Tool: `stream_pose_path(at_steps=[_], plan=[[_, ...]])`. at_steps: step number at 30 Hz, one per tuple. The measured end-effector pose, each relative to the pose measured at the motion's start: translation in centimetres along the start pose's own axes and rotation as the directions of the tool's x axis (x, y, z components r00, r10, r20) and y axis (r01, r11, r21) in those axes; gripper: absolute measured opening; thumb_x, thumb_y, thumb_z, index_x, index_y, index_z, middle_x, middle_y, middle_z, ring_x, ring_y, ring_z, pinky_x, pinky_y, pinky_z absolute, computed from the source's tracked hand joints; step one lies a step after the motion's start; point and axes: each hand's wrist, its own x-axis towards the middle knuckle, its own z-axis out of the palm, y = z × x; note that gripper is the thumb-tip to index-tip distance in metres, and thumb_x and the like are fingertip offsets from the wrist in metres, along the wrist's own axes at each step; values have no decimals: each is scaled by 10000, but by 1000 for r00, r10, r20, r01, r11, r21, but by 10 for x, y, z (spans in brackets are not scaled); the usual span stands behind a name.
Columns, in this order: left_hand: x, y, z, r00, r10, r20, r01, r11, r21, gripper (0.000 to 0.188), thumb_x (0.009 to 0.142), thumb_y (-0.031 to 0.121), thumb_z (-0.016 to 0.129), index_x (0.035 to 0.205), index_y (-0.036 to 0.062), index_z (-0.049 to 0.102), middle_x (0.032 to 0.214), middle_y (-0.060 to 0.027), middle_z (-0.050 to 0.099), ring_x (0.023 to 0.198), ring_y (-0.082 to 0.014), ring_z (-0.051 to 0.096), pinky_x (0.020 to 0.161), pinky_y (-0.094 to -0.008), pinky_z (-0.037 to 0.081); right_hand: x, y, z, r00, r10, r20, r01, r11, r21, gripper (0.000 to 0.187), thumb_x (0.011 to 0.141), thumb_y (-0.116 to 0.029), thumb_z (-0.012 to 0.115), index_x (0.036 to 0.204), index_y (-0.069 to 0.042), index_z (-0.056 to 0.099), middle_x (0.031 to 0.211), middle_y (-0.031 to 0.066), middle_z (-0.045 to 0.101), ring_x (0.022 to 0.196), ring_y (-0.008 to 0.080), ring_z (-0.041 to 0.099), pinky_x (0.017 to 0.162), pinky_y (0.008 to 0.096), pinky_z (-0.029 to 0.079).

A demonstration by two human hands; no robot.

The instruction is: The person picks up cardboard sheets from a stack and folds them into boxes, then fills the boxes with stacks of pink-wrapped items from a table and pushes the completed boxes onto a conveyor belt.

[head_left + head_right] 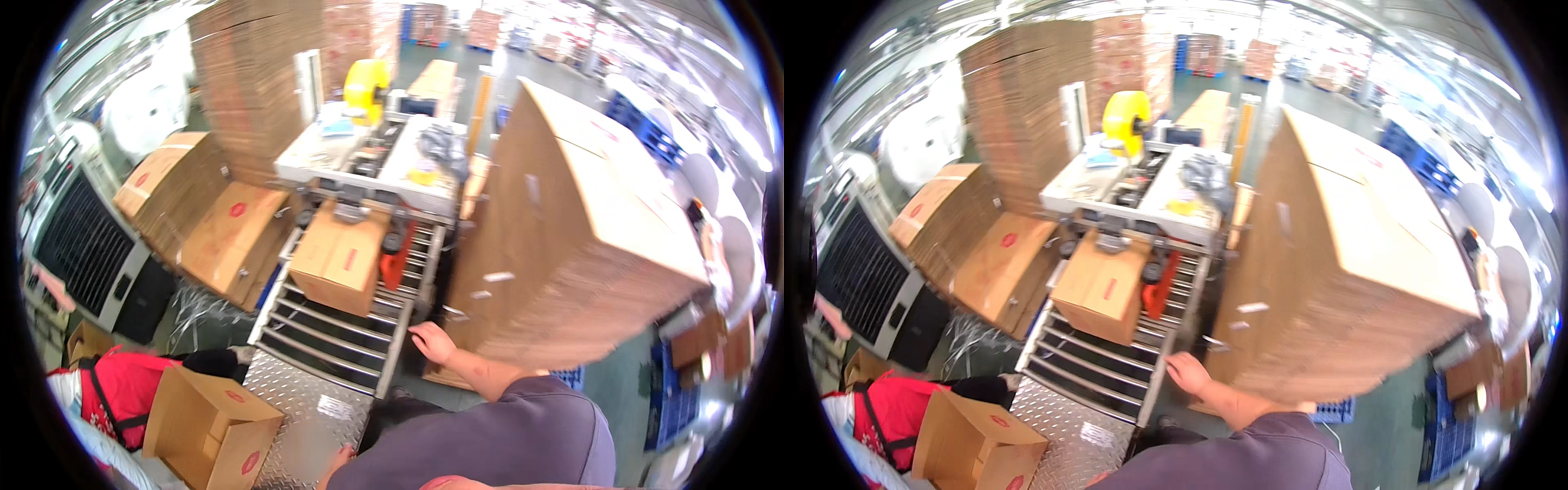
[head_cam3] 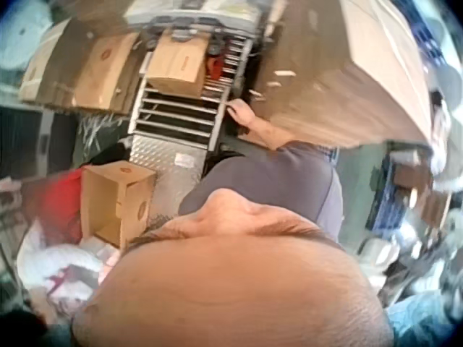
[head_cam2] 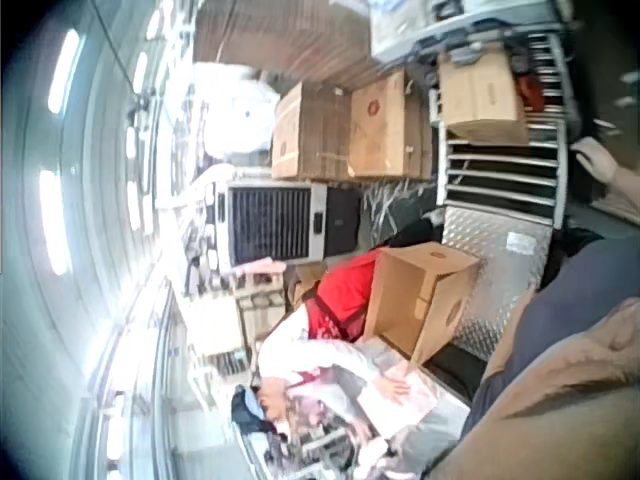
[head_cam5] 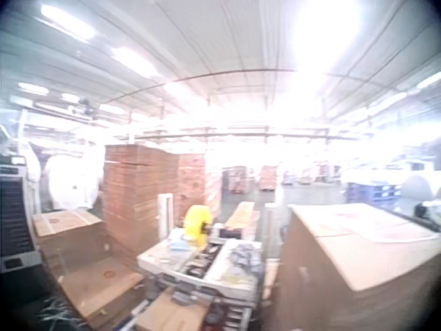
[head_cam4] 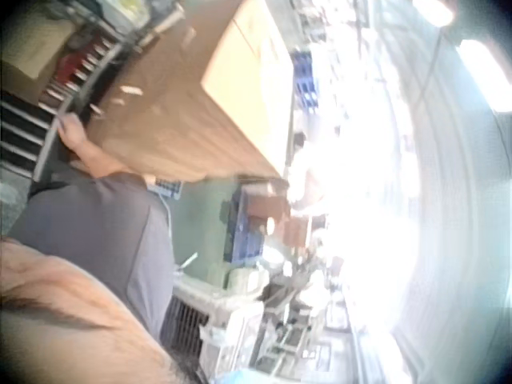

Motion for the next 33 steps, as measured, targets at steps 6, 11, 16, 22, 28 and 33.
stream_pose_path(at_steps=[6,11,16,22,28,33], plan=[[-64,-80,-2,935,293,-200,-256,947,192,205,914,215,574,1018,54,646,982,-164,650,919,-300,637,792,-441,515,9,-169,-264,919,-318,-233,99,759,-643,181,724,-114,647,903,-109,619,815,78,638,807,305,638,690,433,531],[-87,-88,-9,807,554,-206,-361,737,571,148,858,174,595,948,68,648,887,-144,620,831,-319,608,737,-455,504,-37,-159,-444,666,-403,-627,-529,337,-779,656,852,-460,697,1335,-53,519,1322,156,559,1237,322,521,1012,419,427],[-156,46,-47,984,-172,-38,67,569,-820,144,958,213,540,952,104,633,836,-54,589,780,-209,576,716,-391,496,-96,-156,-460,809,-202,-552,-458,371,-808,416,799,-336,726,1103,-81,602,1066,71,629,1061,260,590,888,379,485],[-192,-32,-51,969,-150,-196,-14,759,-650,453,972,366,576,1252,19,489,1193,-167,626,996,-267,649,786,-391,534,-77,-359,-391,676,-719,-160,-20,198,-980,168,685,-190,692,766,-146,552,695,-21,511,718,160,569,623,290,490],[-266,101,-100,788,46,-613,-71,997,-17,1105,788,379,802,1548,-14,104,1568,-274,234,1473,-392,215,1176,-438,240,-57,-533,-303,292,-907,305,593,-78,-801,183,614,-244,605,586,-158,445,582,-32,423,588,132,468,493,259,352],[-370,126,-92,452,-25,-892,288,950,119,1241,672,452,829,1529,-64,94,1598,-278,97,1486,-455,48,1186,-553,118,17,-539,-272,232,-963,-140,897,267,-351,579,630,-604,776,598,-124,454,554,-10,446,497,193,470,463,333,404]])
